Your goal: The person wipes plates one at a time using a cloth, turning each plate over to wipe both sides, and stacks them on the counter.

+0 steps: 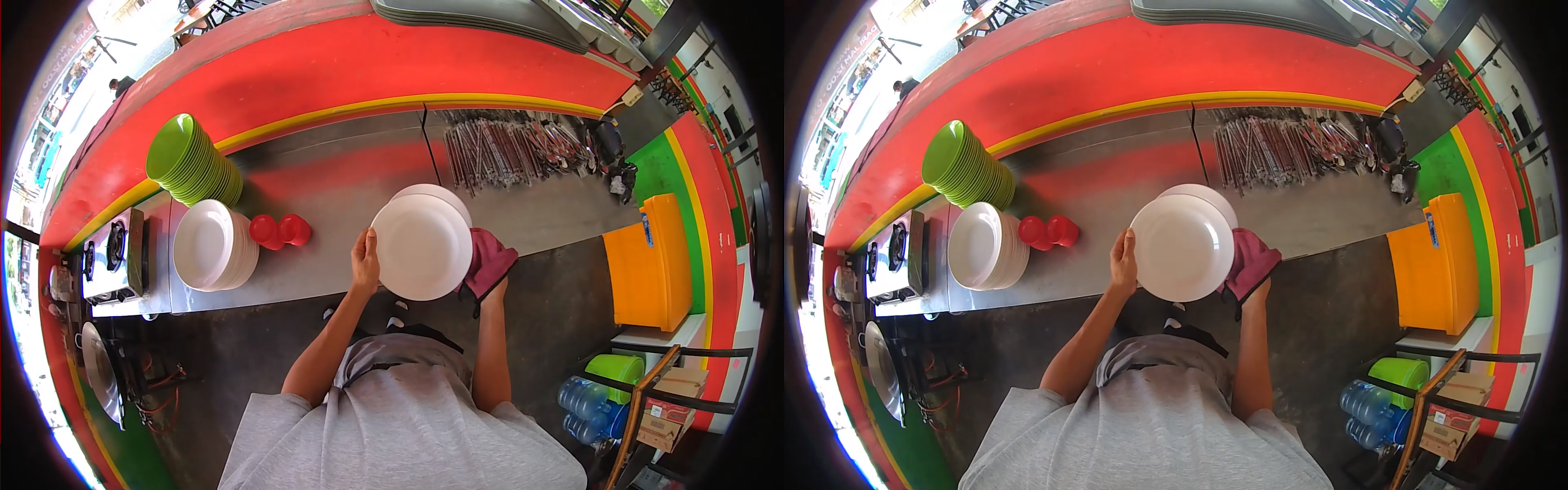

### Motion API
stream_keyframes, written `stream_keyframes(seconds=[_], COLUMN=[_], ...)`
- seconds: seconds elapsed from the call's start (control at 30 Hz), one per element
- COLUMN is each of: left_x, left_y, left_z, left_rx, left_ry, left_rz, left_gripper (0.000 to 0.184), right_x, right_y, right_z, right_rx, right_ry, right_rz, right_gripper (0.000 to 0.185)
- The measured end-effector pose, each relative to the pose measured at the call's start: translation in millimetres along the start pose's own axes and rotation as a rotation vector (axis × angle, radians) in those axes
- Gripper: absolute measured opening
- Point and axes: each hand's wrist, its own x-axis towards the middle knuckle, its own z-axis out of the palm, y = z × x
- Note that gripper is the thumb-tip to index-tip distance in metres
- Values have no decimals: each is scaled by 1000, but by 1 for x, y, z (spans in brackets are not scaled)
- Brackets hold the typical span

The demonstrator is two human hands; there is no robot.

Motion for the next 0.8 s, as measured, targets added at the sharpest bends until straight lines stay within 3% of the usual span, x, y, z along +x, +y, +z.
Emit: stream_keyframes(seconds=[0.03,0.1,0.3,0.4,0.6,0.7,0.8], left_x=[3,10,38,37,50,59,66], left_y=[-4,-14,-52,-54,-78,-80,-88], left_z=[3,8,15,21,18,17,19], left_rx=[46,138,486,664,527,490,468], left_ry=[6,14,124,145,133,24,33], left_rz=[17,49,34,218,155,260,273], left_gripper=[44,46,46,47,49,52,55], right_x=[4,13,32,42,52,48,58], right_y=[3,9,47,62,68,16,77], right_z=[-2,-3,-18,-24,-15,18,-13], right_rx=[2,534,405,331,675,774,660], right_ry=[10,113,133,115,278,497,263], right_rz=[20,255,182,132,201,267,138], right_gripper=[53,51,57,58,58,52,55])
